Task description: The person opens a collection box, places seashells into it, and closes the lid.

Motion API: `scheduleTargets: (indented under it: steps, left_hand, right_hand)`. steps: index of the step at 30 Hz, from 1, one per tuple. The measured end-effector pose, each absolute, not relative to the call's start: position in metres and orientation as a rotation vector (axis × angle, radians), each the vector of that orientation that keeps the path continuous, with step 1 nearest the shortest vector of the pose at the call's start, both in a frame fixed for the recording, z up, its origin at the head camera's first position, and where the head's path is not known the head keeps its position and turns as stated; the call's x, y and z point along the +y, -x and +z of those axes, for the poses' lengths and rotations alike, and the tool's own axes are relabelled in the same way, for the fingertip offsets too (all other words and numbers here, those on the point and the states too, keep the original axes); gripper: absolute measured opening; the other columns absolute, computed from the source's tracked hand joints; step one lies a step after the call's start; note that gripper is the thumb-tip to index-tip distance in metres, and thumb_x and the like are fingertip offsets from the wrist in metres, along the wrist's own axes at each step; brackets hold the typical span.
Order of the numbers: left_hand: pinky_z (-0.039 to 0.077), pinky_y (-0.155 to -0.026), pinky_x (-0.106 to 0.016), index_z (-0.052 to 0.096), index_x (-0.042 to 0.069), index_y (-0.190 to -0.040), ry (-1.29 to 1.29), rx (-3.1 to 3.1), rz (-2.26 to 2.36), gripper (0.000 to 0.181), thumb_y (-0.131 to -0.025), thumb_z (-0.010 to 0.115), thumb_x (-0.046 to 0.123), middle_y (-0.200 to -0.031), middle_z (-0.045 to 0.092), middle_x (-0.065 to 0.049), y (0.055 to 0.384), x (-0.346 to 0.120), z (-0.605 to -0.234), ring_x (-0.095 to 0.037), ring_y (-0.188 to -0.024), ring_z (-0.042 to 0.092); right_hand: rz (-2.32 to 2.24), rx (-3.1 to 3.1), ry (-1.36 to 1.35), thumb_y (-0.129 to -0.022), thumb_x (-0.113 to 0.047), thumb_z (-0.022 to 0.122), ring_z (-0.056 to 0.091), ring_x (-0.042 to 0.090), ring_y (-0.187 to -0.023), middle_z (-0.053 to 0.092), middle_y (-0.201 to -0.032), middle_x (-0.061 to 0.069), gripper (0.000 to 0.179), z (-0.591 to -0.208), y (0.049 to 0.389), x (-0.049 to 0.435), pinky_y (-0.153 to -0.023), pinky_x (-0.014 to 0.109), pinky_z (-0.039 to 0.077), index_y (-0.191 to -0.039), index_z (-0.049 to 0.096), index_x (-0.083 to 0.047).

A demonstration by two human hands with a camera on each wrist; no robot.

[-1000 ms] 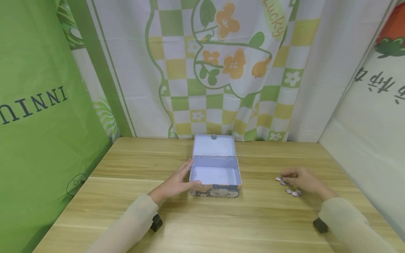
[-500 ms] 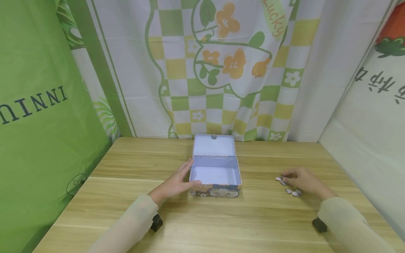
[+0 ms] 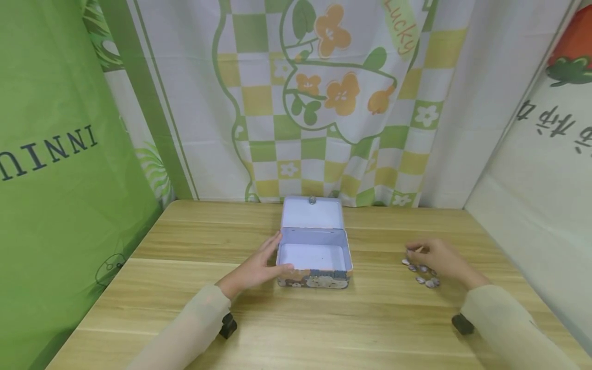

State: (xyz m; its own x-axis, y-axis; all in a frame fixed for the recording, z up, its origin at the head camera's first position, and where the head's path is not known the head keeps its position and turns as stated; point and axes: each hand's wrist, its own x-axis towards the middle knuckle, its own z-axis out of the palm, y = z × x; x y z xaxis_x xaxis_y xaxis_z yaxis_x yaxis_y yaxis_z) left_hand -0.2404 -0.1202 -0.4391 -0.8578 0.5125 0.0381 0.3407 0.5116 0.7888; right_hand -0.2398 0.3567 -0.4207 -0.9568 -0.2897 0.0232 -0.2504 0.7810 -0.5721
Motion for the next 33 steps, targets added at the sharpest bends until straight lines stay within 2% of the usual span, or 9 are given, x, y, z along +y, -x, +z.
scheduleTargets:
  steps: [3,9,15,22,29,33]
  left_hand:
    - [0.017,-0.114,-0.067,0.003,0.021,-0.163,-0.729,2.552,1.265,0.101,-0.092,0.066,0.056,-0.168,0.002,-0.009,0.24,-0.12,-0.439,-0.039,-0.15,0.01]
    - [0.018,-0.114,-0.067,0.003,0.021,-0.163,-0.732,2.555,1.265,0.101,-0.092,0.066,0.057,-0.168,0.003,-0.008,0.241,-0.12,-0.441,-0.039,-0.15,0.011]
    - [0.018,-0.114,-0.065,0.003,0.022,-0.163,-0.733,2.558,1.257,0.101,-0.092,0.066,0.057,-0.168,0.002,-0.006,0.241,-0.12,-0.44,-0.037,-0.15,0.01]
    - [0.018,-0.114,-0.066,0.003,0.021,-0.163,-0.737,2.559,1.255,0.101,-0.092,0.065,0.057,-0.168,0.002,-0.008,0.241,-0.12,-0.438,-0.038,-0.15,0.011]
    - [0.018,-0.114,-0.066,0.002,0.021,-0.163,-0.741,2.566,1.251,0.101,-0.092,0.066,0.056,-0.168,0.004,-0.01,0.241,-0.12,-0.439,-0.039,-0.149,0.012]
    - [0.018,-0.113,-0.067,0.004,0.018,-0.163,-0.758,2.575,1.254,0.102,-0.092,0.066,0.055,-0.167,0.004,-0.012,0.241,-0.12,-0.44,-0.041,-0.149,0.013]
  right_hand:
    - [-0.905,2.942,0.494,-0.1,-0.029,0.064,0.063,0.02,-0.08,0.07,-0.104,0.012,0.039,-0.415,0.242,0.351,-0.061,0.032,0.054,-0.124,0.068,0.001]
    - [-0.856,3.0,0.6,-0.101,-0.031,0.062,0.062,0.027,-0.099,0.068,-0.118,0.014,0.038,-0.398,0.241,0.328,-0.077,0.047,0.056,-0.126,0.068,-0.003]
    - [-0.847,3.059,0.663,-0.099,-0.028,0.065,0.063,0.023,-0.096,0.069,-0.116,0.011,0.033,-0.389,0.244,0.297,-0.077,0.044,0.056,-0.123,0.071,-0.006]
    - [-0.96,3.02,0.743,-0.097,-0.025,0.069,0.063,0.021,-0.095,0.069,-0.112,0.006,0.029,-0.385,0.253,0.263,-0.079,0.041,0.055,-0.12,0.073,-0.009]
    - [-1.056,2.953,0.815,-0.095,-0.019,0.071,0.062,0.019,-0.094,0.068,-0.105,0.001,0.025,-0.384,0.257,0.23,-0.076,0.035,0.055,-0.117,0.074,-0.009]
    - [-1.1,2.906,0.867,-0.094,-0.018,0.071,0.061,0.019,-0.094,0.067,-0.105,0.002,0.024,-0.385,0.259,0.212,-0.077,0.034,0.055,-0.117,0.075,-0.008]
